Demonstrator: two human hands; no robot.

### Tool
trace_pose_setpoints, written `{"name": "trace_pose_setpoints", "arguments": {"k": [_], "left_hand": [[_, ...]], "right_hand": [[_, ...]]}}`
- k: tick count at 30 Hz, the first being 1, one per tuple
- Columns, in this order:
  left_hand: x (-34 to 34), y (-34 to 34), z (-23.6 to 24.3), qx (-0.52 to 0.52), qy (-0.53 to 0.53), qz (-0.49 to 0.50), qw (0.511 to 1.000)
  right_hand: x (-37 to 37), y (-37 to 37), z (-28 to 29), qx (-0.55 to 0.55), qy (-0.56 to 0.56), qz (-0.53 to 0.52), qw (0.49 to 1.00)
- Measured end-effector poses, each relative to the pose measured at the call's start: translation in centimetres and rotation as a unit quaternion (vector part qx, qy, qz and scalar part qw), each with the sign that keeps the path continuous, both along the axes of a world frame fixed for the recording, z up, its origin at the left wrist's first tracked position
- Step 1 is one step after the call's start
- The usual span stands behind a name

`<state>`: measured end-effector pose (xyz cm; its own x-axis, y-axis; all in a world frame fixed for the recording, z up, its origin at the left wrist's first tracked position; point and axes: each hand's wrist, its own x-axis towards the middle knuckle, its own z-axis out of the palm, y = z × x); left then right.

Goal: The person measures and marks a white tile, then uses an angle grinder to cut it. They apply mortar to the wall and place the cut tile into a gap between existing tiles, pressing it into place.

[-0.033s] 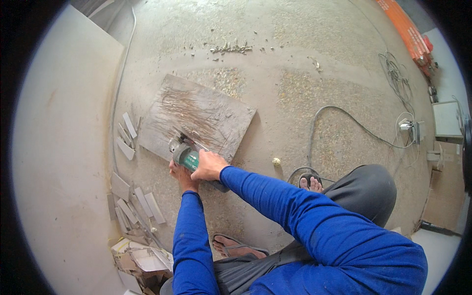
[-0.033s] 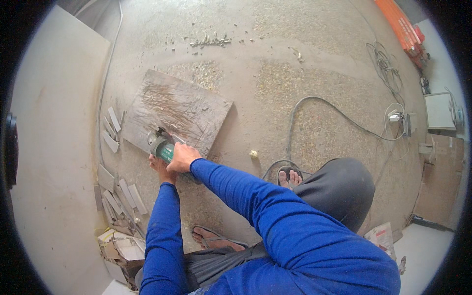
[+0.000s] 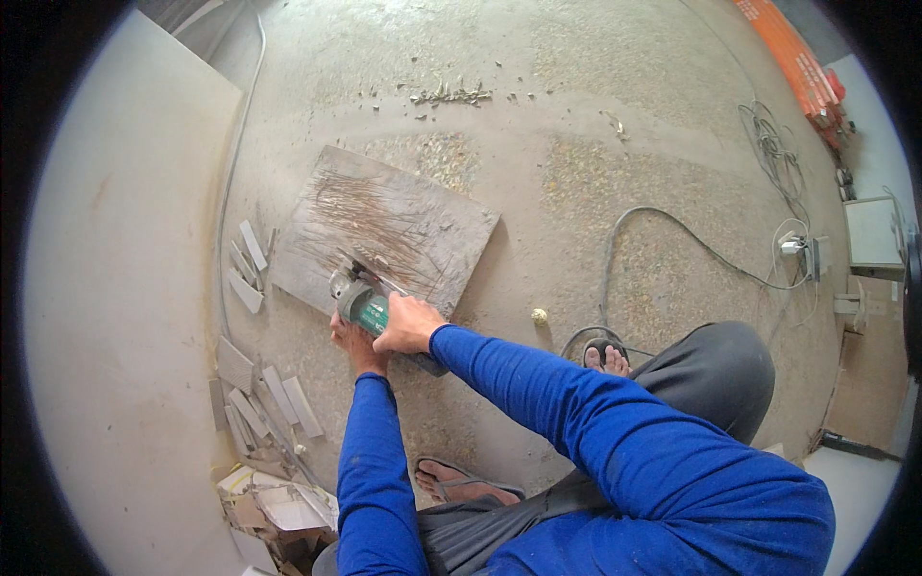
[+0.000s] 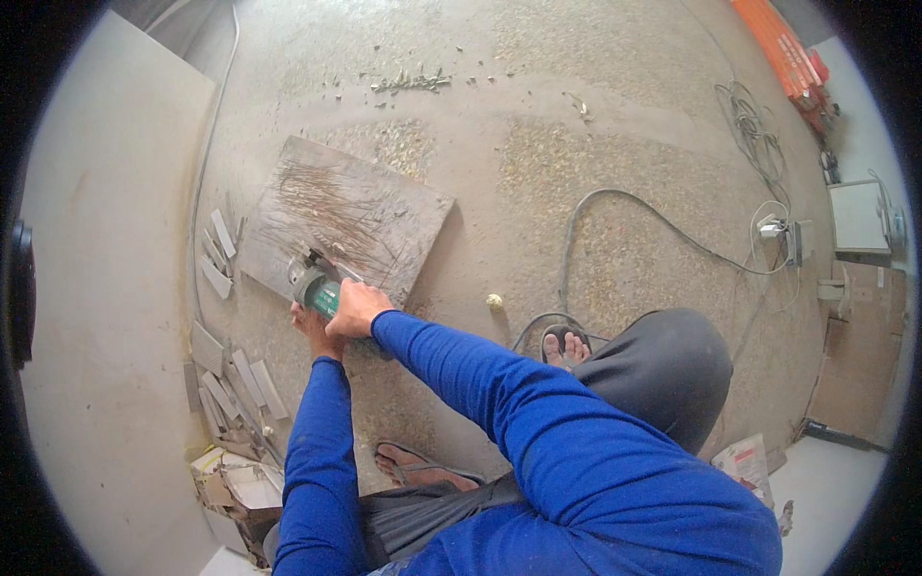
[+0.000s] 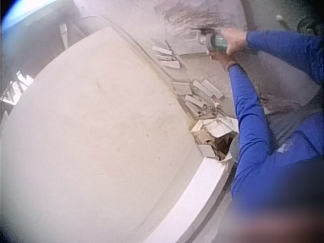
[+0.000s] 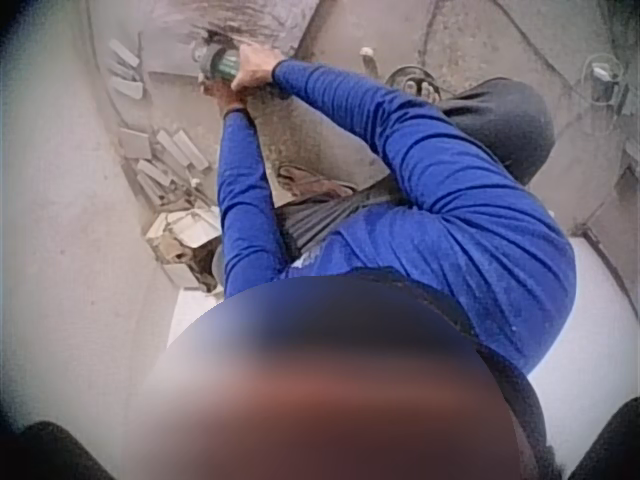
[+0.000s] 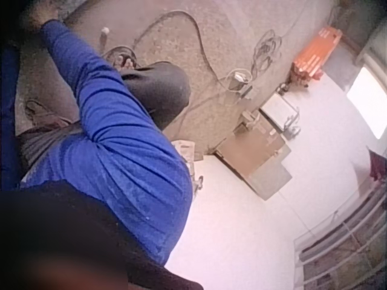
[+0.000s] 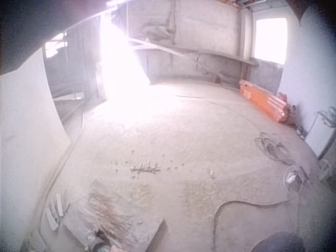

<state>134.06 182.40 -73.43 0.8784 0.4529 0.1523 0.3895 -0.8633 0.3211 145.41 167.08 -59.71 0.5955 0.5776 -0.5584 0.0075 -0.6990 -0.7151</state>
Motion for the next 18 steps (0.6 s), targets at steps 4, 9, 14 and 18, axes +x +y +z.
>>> {"name": "trace_pose_setpoints", "arguments": {"k": [4, 9, 14, 18], "left_hand": [[-0.2, 0.0, 0.1, -0.022, 0.011, 0.007, 1.0], [-0.3, 0.3, -0.5, -0.018, -0.013, 0.006, 1.0], [-0.2, 0.6, -1.2, 0.029, 0.017, 0.009, 0.999], [0.0, 0.7, -1.2, 0.03, 0.002, 0.009, 1.0]], "right_hand": [[-0.2, -0.5, 0.1, -0.01, 0.006, -0.001, 1.0], [-0.5, -1.0, 0.4, -0.008, 0.003, 0.003, 1.0], [-0.7, -1.4, 0.6, -0.016, 0.007, 0.003, 1.0], [-0.9, -1.8, 0.8, -0.013, 0.005, -0.001, 1.0]]}}
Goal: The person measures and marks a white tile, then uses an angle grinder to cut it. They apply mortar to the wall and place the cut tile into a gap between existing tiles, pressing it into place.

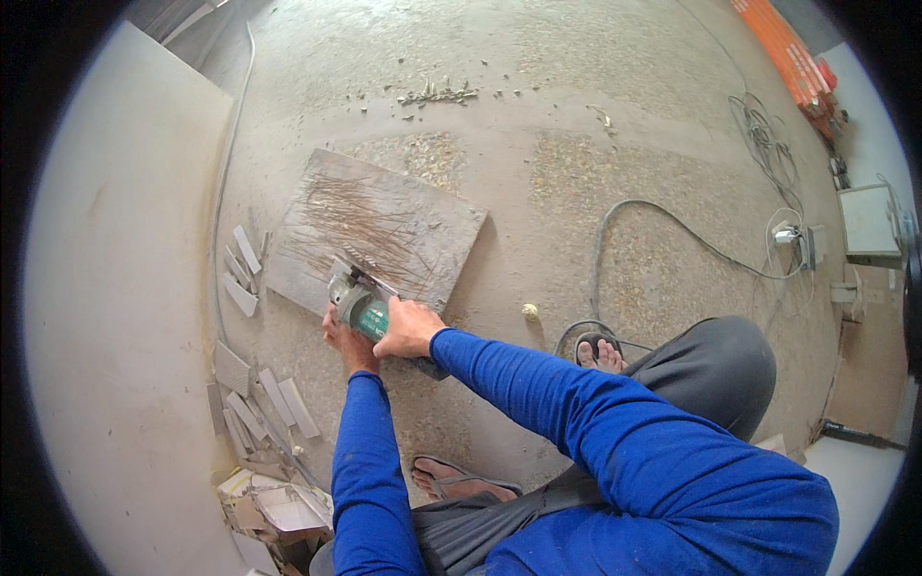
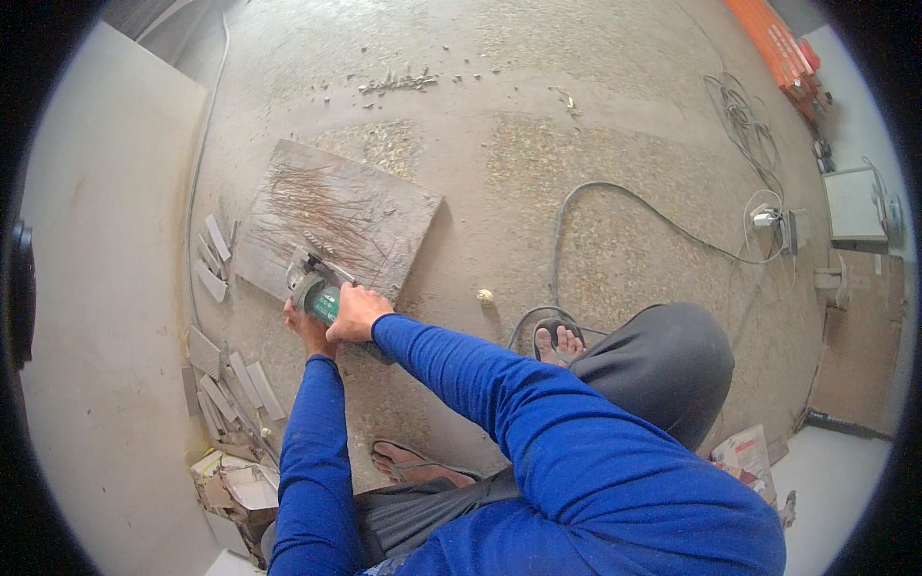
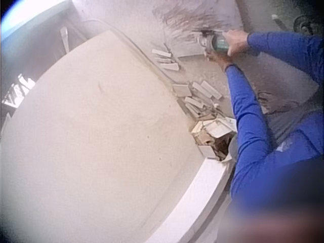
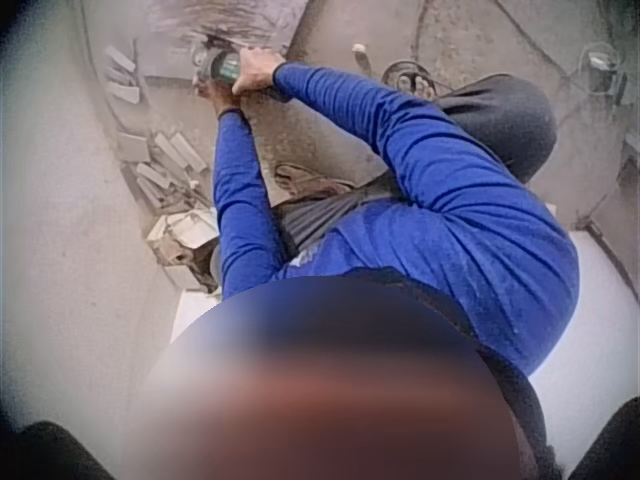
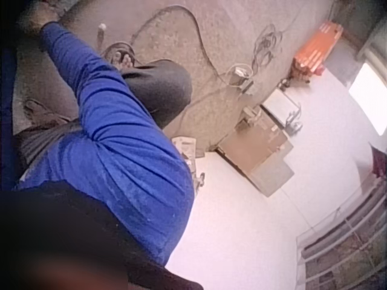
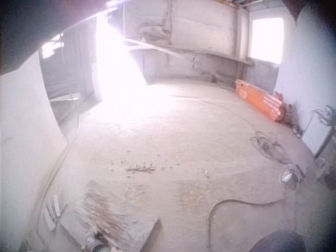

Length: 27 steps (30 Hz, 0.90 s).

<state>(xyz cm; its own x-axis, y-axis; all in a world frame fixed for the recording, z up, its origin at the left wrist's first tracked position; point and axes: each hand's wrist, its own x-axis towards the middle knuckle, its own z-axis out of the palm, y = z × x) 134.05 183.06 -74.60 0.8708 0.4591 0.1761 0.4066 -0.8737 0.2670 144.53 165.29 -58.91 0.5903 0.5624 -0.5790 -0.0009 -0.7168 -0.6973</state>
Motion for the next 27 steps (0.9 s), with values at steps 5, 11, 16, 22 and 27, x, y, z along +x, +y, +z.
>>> {"name": "trace_pose_setpoints", "arguments": {"k": [5, 11, 16, 22, 27], "left_hand": [[0.1, 0.1, 0.1, -0.014, -0.013, 0.013, 1.0], [0.4, 0.3, -0.1, -0.007, -0.021, 0.013, 1.0], [0.5, 0.0, 0.0, -0.005, -0.035, 0.019, 0.999], [0.6, -0.2, 0.6, 0.021, -0.012, 0.003, 1.0], [0.9, -0.7, 1.8, -0.013, -0.001, 0.016, 1.0]], "right_hand": [[-0.1, -0.4, 0.2, -0.001, 0.001, 0.002, 1.0], [-0.2, -0.8, 0.1, -0.002, 0.006, 0.006, 1.0], [-0.3, -0.9, -0.1, -0.012, 0.008, 0.008, 1.0], [-0.6, -1.3, -0.1, -0.007, -0.001, 0.009, 1.0], [-0.7, -1.6, 0.0, 0.002, 0.003, 0.006, 1.0]]}}
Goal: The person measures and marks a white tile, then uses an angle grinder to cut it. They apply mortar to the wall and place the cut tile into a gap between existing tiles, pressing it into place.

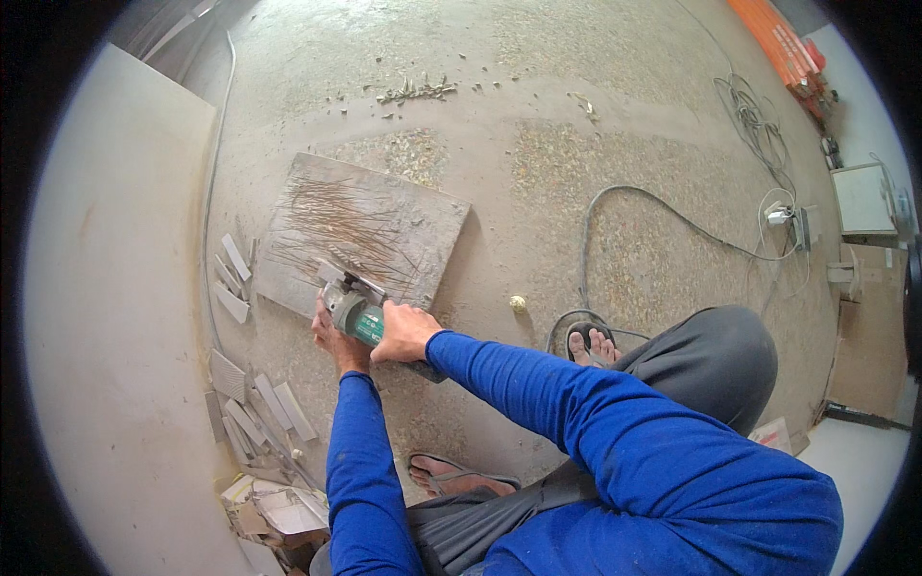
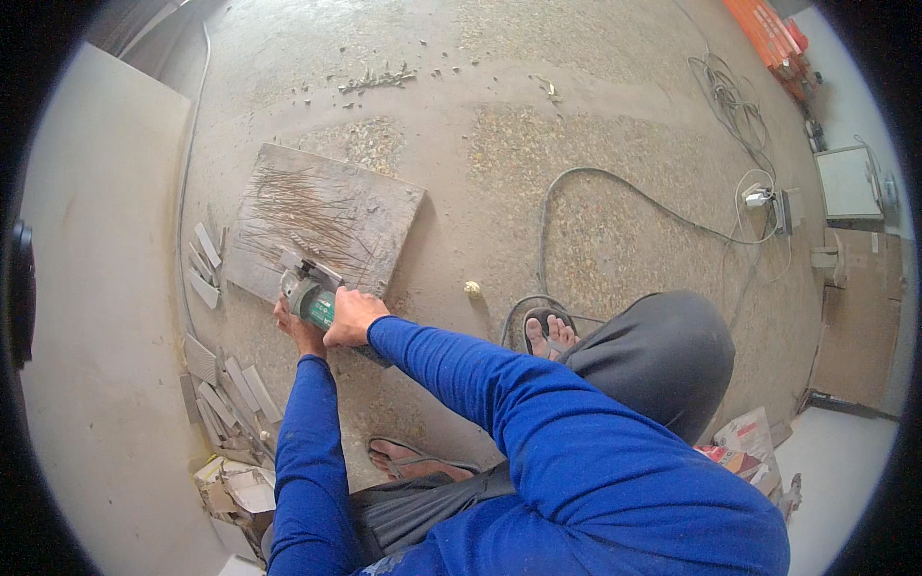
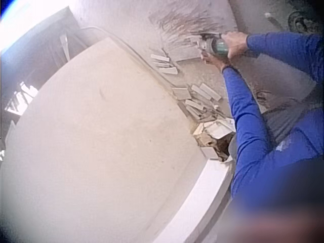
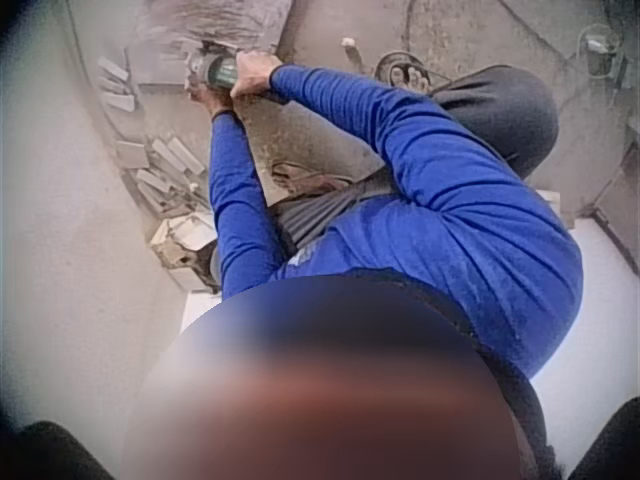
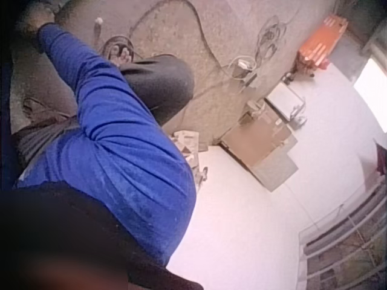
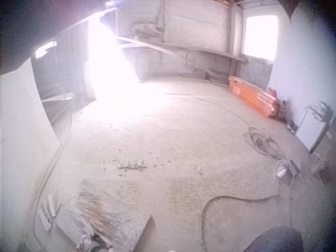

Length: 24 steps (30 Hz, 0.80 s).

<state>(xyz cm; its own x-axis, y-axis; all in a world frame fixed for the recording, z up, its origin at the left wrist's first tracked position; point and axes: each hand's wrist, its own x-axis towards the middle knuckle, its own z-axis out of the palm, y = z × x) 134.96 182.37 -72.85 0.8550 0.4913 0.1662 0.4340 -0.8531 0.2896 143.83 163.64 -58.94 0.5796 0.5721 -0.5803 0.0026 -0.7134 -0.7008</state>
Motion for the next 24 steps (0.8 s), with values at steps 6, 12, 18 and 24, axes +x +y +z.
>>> {"name": "trace_pose_setpoints", "arguments": {"k": [6, 12, 18, 24], "left_hand": [[0.3, -0.7, 1.1, 0.024, 0.01, -0.019, 0.999], [0.5, -0.8, 1.5, 0.015, 0.017, -0.018, 1.0], [0.8, -1.3, 2.5, 0.017, 0.033, -0.016, 0.999], [0.9, -1.4, 2.8, 0.032, 0.054, -0.02, 0.998]], "right_hand": [[-0.3, -0.4, -0.3, 0.002, -0.011, 0.0, 1.0], [-0.7, -0.8, -0.5, 0.008, -0.022, 0.0, 1.0], [-0.8, -1.0, -0.7, 0.005, -0.023, -0.002, 1.0], [-0.9, -1.2, -0.5, 0.0, -0.017, -0.003, 1.0]]}}
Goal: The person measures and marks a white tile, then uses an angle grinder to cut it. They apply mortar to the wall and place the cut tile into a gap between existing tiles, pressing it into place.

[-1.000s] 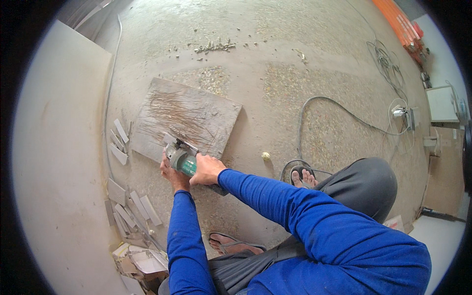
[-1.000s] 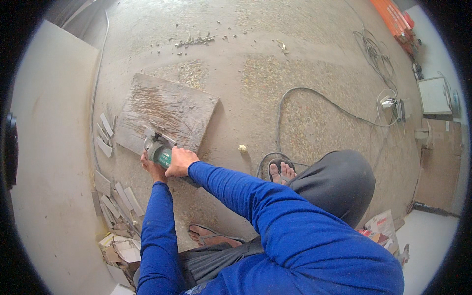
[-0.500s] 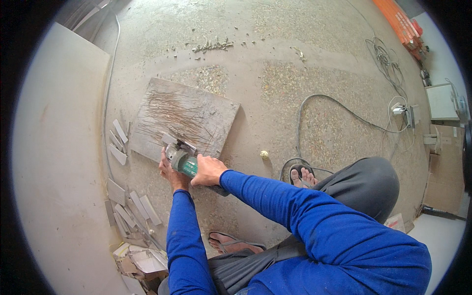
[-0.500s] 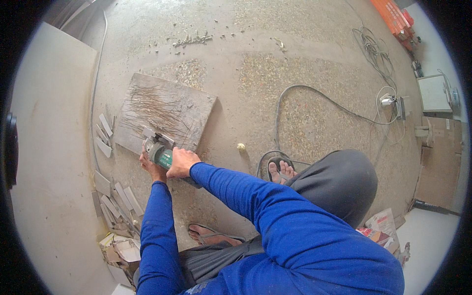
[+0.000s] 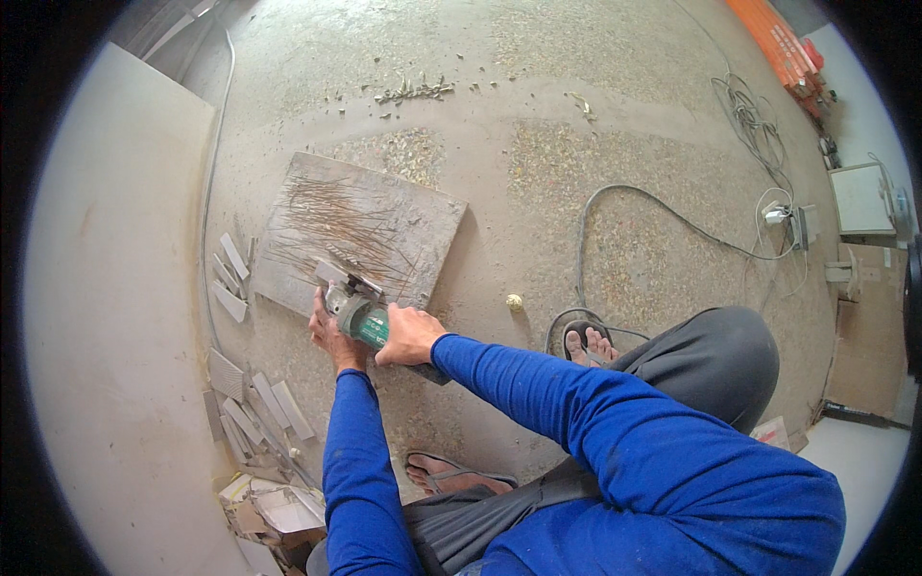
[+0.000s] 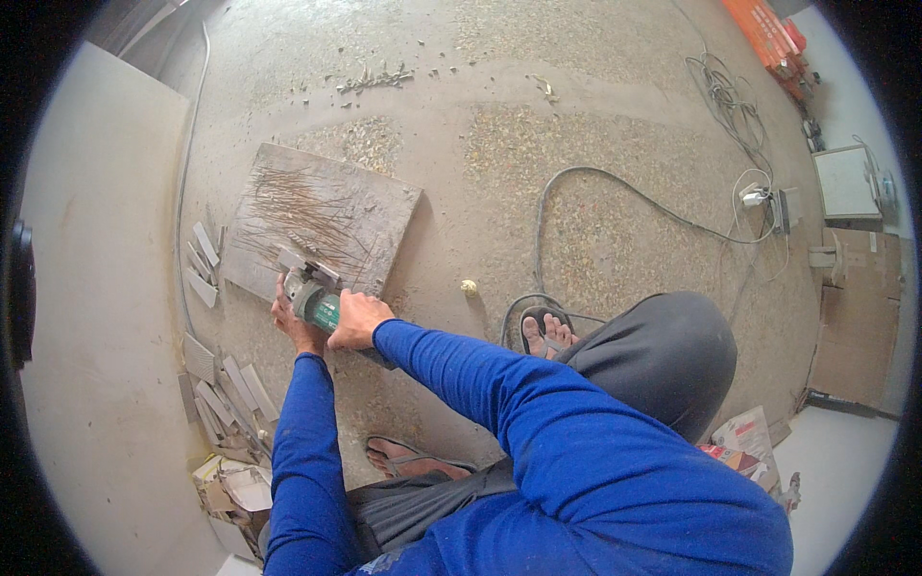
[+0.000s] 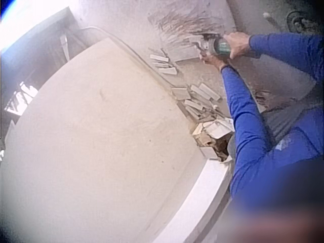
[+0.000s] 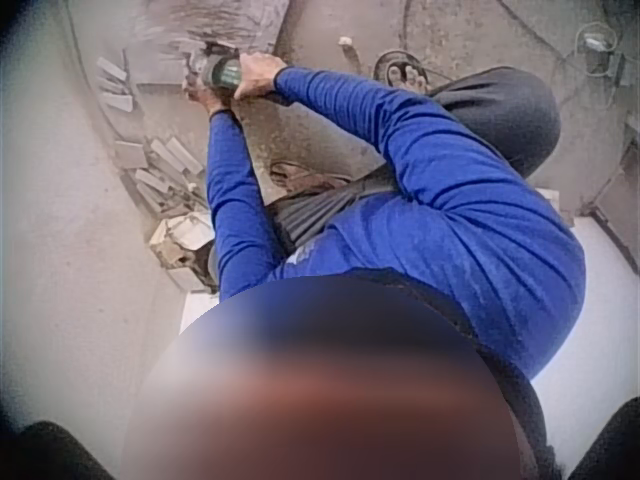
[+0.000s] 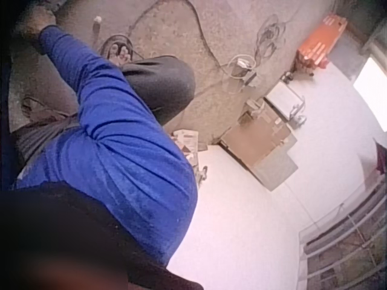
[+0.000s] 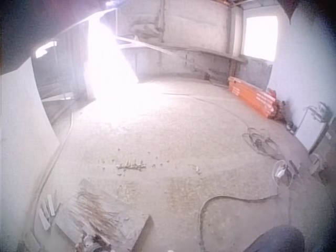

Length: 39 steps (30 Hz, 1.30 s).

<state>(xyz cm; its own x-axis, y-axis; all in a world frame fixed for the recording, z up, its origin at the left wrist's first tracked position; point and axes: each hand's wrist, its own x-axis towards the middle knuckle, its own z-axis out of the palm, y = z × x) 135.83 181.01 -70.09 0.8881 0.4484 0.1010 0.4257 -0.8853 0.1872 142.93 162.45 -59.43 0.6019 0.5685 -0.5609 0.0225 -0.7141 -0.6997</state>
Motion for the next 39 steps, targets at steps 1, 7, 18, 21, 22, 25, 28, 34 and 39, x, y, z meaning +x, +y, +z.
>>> {"name": "trace_pose_setpoints", "arguments": {"k": [1, 7, 18, 21, 22, 25, 28, 34, 39], "left_hand": [[0.0, 0.0, -0.1, 0.0, 0.002, 0.0, 1.0], [0.1, 0.1, -0.4, 0.007, 0.001, 0.001, 1.0], [0.3, -0.3, 0.1, -0.008, -0.006, 0.025, 1.0], [0.3, -0.2, -0.2, 0.0, -0.009, 0.014, 1.0], [0.3, 0.0, -0.3, 0.006, -0.004, 0.01, 1.0], [0.2, 0.3, -0.7, -0.007, 0.01, 0.028, 1.0], [0.1, 0.5, -0.9, -0.008, 0.016, 0.03, 0.999], [0.1, 1.3, -1.8, 0.04, 0.023, 0.025, 0.999], [0.5, 1.6, -0.7, -0.011, -0.152, 0.015, 0.988]], "right_hand": [[0.0, -0.1, 0.1, -0.007, 0.005, 0.003, 1.0], [0.0, -0.3, 0.5, -0.012, 0.01, 0.006, 1.0], [-0.3, -0.8, 0.2, -0.012, 0.004, 0.005, 1.0], [-0.5, -1.1, 0.0, -0.004, 0.0, 0.004, 1.0], [-0.6, -1.1, 0.0, -0.007, -0.002, 0.004, 1.0], [-0.9, -1.3, -0.1, -0.003, -0.017, 0.001, 1.0], [-1.2, -1.7, -0.2, -0.004, -0.006, -0.002, 1.0], [-2.2, -3.6, 0.8, -0.014, 0.0, -0.005, 1.0], [-0.9, -5.2, 1.7, -0.009, -0.052, -0.09, 0.995]]}}
